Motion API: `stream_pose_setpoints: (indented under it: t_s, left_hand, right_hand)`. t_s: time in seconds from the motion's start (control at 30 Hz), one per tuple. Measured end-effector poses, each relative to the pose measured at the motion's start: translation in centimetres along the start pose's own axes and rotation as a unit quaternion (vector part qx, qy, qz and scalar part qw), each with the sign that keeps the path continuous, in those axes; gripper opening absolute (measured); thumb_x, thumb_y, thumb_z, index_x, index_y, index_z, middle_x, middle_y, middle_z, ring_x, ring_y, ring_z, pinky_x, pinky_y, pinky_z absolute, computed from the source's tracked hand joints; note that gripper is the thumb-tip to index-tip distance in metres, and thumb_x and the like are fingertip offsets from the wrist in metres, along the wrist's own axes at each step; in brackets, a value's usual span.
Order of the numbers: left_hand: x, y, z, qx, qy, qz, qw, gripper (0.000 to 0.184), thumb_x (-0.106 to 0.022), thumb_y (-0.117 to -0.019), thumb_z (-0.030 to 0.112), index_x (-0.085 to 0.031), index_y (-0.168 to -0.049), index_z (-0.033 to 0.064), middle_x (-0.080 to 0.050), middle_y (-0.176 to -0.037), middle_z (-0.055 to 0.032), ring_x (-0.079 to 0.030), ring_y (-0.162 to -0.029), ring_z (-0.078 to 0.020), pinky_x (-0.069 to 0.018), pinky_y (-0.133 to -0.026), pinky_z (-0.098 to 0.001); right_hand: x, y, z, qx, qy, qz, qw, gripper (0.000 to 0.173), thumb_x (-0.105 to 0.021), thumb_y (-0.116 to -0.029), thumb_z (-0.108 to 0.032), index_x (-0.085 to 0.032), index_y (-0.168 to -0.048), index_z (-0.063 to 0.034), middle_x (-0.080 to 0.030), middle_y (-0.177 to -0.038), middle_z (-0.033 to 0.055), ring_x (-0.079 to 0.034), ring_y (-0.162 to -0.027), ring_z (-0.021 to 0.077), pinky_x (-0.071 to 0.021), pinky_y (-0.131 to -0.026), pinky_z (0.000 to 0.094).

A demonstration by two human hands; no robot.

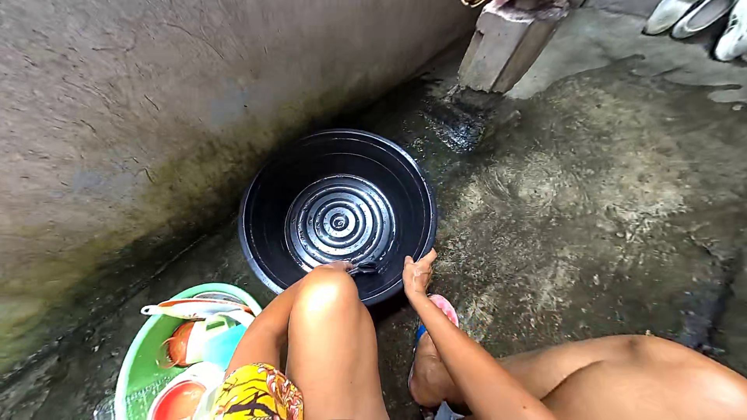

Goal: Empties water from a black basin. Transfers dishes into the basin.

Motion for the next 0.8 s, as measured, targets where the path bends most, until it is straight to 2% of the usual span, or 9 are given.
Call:
stream_pose_setpoints:
  t_s: [0.1,0.2,0.27,0.33,0.4,0.47,0.53,0.63,0.8]
  left_hand:
    - [0.5,3.5,3.0,0.059,0.001,0.005,0.998,0.061,-0.060,-0.1017,0.010,-0.035,-0.156,-0.0023,-0.040,-0.156,-0.0306,-0.038,-0.147,-0.0452,-0.0289,-0.120,-0.0581]
    - [2.7,10.7,7.4,0.114,0.029,0.041,0.992,0.063,-0.058,-0.1035,0.014,-0.032,-0.160,0.0052,-0.024,-0.167,-0.0212,-0.024,-0.155,-0.0375,-0.0208,-0.126,-0.0502]
    - [3.5,13.3,7.0,0.101,0.045,0.162,0.981,0.065,-0.061,-0.1010,0.014,-0.034,-0.160,0.0081,-0.034,-0.164,-0.0202,-0.034,-0.151,-0.0367,-0.0254,-0.124,-0.0480]
    - [4.1,13.9,3.7,0.116,0.009,0.176,0.977,0.061,-0.046,-0.1091,0.015,-0.021,-0.164,0.0179,-0.033,-0.166,-0.0129,-0.035,-0.152,-0.0312,-0.0289,-0.123,-0.0486]
    - [4.3,16.3,-1.6,0.019,0.026,0.345,0.938,0.056,-0.057,-0.1001,0.003,-0.047,-0.154,0.0124,-0.053,-0.150,-0.0195,-0.050,-0.139,-0.0406,-0.0409,-0.111,-0.0612]
    - [4.2,22.6,-4.8,0.069,0.019,0.406,0.911,0.064,-0.069,-0.0888,-0.005,-0.055,-0.148,0.0125,-0.053,-0.150,-0.0200,-0.043,-0.143,-0.0434,-0.0335,-0.114,-0.0663]
    - [3.2,28.1,-8.4,0.180,-0.002,0.392,0.902,0.058,-0.064,-0.0939,-0.001,-0.054,-0.149,0.0133,-0.047,-0.156,-0.0203,-0.031,-0.151,-0.0442,-0.0224,-0.120,-0.0670]
    - [0.8,31.5,-15.0,0.257,-0.040,0.350,0.900,0.052,-0.059,-0.0964,-0.001,-0.056,-0.147,0.0115,-0.047,-0.155,-0.0243,-0.028,-0.151,-0.0483,-0.0186,-0.121,-0.0679]
    - [-2.0,30.7,-21.1,0.219,-0.094,0.319,0.917,0.030,-0.049,-0.1042,0.002,-0.069,-0.127,0.0029,-0.066,-0.132,-0.0211,-0.053,-0.136,-0.0397,-0.0351,-0.117,-0.0543]
  right_hand:
    - [0.2,0.0,-0.4,0.000,0.009,0.006,1.000,0.075,-0.065,-0.0974,-0.014,-0.024,-0.159,-0.0036,-0.066,-0.127,0.0269,-0.068,-0.114,0.0410,-0.0526,-0.098,0.0545]
    - [0.6,0.1,-0.7,0.022,0.030,-0.012,0.999,0.077,-0.065,-0.0980,-0.018,-0.020,-0.158,0.0003,-0.063,-0.129,0.0305,-0.066,-0.114,0.0443,-0.0530,-0.096,0.0569]
    - [0.6,0.2,-0.8,0.044,0.026,-0.020,0.998,0.079,-0.065,-0.0968,-0.016,-0.019,-0.158,0.0032,-0.059,-0.133,0.0324,-0.064,-0.118,0.0450,-0.0520,-0.099,0.0563]
    - [0.5,0.0,-0.7,0.056,0.023,-0.025,0.998,0.081,-0.065,-0.0957,-0.015,-0.018,-0.158,0.0032,-0.057,-0.138,0.0312,-0.062,-0.124,0.0422,-0.0503,-0.104,0.0526]
    - [0.6,-0.1,-0.6,0.061,0.023,-0.025,0.998,0.082,-0.065,-0.0951,-0.015,-0.017,-0.159,0.0025,-0.055,-0.142,0.0295,-0.060,-0.129,0.0391,-0.0487,-0.107,0.0498]
    - [0.6,-0.1,-0.4,0.061,0.020,-0.022,0.998,0.081,-0.065,-0.0949,-0.015,-0.017,-0.159,0.0019,-0.054,-0.144,0.0271,-0.058,-0.132,0.0356,-0.0476,-0.109,0.0468]
    - [0.6,-0.3,-0.1,0.062,0.015,-0.020,0.998,0.081,-0.064,-0.0949,-0.015,-0.017,-0.159,0.0016,-0.054,-0.146,0.0262,-0.057,-0.134,0.0336,-0.0467,-0.110,0.0446]
    - [1.0,0.1,-0.4,0.053,0.023,-0.019,0.998,0.080,-0.063,-0.0958,-0.015,-0.017,-0.159,0.0005,-0.053,-0.146,0.0258,-0.056,-0.135,0.0331,-0.0463,-0.111,0.0440]
    - [1.5,0.8,-0.6,0.035,0.033,-0.019,0.999,0.079,-0.064,-0.0958,-0.018,-0.019,-0.158,0.0004,-0.053,-0.145,0.0293,-0.054,-0.136,0.0392,-0.0453,-0.110,0.0494]
Point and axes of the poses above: each hand's wrist, its own y-axis away from the middle knuckle, its own x-axis out of the back of the hand, z = x × y, the point moved 6 cm from there along -y, towards the middle knuckle
